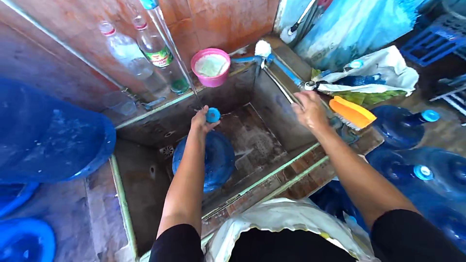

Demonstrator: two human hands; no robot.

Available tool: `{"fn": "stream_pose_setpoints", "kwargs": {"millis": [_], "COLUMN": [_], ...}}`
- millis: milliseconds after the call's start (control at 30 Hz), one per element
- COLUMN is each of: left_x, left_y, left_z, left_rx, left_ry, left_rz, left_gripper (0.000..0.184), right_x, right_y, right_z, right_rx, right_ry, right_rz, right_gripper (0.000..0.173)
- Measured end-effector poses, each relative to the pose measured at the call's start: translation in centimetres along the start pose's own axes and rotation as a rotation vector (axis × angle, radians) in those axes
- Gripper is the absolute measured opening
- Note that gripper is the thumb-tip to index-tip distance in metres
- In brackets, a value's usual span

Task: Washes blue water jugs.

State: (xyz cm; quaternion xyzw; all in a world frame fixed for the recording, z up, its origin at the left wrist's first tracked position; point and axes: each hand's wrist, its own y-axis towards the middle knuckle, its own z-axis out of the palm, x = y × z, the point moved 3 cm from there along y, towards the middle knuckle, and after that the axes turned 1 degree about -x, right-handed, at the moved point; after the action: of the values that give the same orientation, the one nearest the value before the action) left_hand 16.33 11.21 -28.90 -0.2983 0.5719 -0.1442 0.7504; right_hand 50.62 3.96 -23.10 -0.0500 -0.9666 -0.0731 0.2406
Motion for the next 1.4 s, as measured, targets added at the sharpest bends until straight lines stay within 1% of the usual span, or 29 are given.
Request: {"fn": "stream_pose_setpoints", "kwargs": {"millis": [67,133,200,267,300,367,400,433,533,600,700,800,833,867,900,933,967,1000,1033,1067,1133,1200,1300,1367,1400], "left_x": [-0.5,-2.1,-3.8,-4.6,-4.5,-3.0,-1.7,0.0,7.8,13.1,19.7,24.4,26.3,28.3,29.7,29.9,28.8,26.8,24.4,21.9,16.6,12.1,7.3,4.8,3.9], "left_y": [-0.5,-1.9,-3.9,-6.5,-7.9,-10.9,-12.4,-14.1,-21.3,-27.3,-35.7,-42.1,-43.7,-44.8,-45.1,-44.7,-43.6,-42.4,-40.8,-38.6,-33.2,-27.8,-21.1,-17.9,-16.4], "left_z": [-0.6,-1.4,-3.1,-6.0,-8.1,-13.5,-16.8,-20.3,-30.6,-35.3,-39.2,-40.6,-41.1,-41.5,-42.0,-42.0,-41.5,-40.3,-38.7,-37.0,-32.9,-28.0,-21.1,-16.9,-15.0], "left_rx": [0.08,0.107,0.058,-0.04,-0.122,-0.334,-0.463,-0.604,-1.003,-1.233,-1.501,-1.648,-1.682,-1.707,-1.703,-1.683,-1.647,-1.579,-1.491,-1.349,-1.053,-0.786,-0.411,-0.244,-0.179], "left_ry": [0.209,0.485,0.812,1.01,1.033,0.954,0.882,0.796,0.589,0.525,0.501,0.494,0.492,0.479,0.445,0.432,0.433,0.438,0.491,0.529,0.66,0.82,0.984,1.025,1.041], "left_rz": [0.176,0.416,0.615,0.685,0.68,0.606,0.549,0.475,0.241,0.107,-0.05,-0.223,-0.272,-0.306,-0.313,-0.248,-0.121,0.01,0.1,0.156,0.263,0.419,0.712,0.81,0.817], "left_gripper": [0.04,0.03,0.028,0.033,0.035,0.037,0.038,0.038,0.039,0.042,0.047,0.051,0.056,0.066,0.08,0.088,0.088,0.083,0.074,0.067,0.057,0.052,0.057,0.063,0.068], "right_x": [2.9,5.5,7.5,9.1,9.8,10.2,9.9,9.2,7.1,7.1,7.7,8.9,9.4,9.8,10.1,10.2,10.0,9.5,8.8,7.8,4.9,2.7,-2.7,-7.5,-9.7], "right_y": [0.0,-0.8,-2.5,-4.3,-5.1,-6.3,-6.6,-6.8,-6.7,-6.6,-7.1,-8.1,-8.5,-8.9,-9.2,-9.5,-9.8,-10.1,-10.4,-10.9,-11.3,-11.7,-12.1,-12.7,-13.2], "right_z": [3.4,6.8,10.1,12.6,13.3,13.8,13.9,14.2,14.9,14.8,14.4,13.8,13.3,12.7,11.9,11.2,10.7,10.4,10.0,9.5,9.1,6.6,1.9,-0.9,-2.1], "right_rx": [0.159,0.275,0.347,0.424,0.484,0.598,0.635,0.635,0.623,0.622,0.632,0.633,0.628,0.623,0.609,0.584,0.554,0.525,0.5,0.477,0.373,0.327,0.137,0.014,-0.027], "right_ry": [0.077,0.114,0.108,0.08,0.074,0.066,0.055,0.048,-0.01,0.001,0.038,0.082,0.106,0.126,0.14,0.15,0.16,0.172,0.183,0.189,0.197,0.194,0.153,0.072,0.031], "right_rz": [-0.081,-0.188,-0.325,-0.436,-0.462,-0.475,-0.481,-0.507,-0.615,-0.699,-0.728,-0.773,-0.793,-0.796,-0.781,-0.747,-0.702,-0.658,-0.611,-0.562,-0.506,-0.352,-0.041,0.173,0.268], "right_gripper": [0.038,0.037,0.036,0.034,0.032,0.029,0.029,0.028,0.029,0.03,0.03,0.031,0.032,0.033,0.033,0.033,0.031,0.029,0.028,0.026,0.024,0.025,0.027,0.03,0.03]}}
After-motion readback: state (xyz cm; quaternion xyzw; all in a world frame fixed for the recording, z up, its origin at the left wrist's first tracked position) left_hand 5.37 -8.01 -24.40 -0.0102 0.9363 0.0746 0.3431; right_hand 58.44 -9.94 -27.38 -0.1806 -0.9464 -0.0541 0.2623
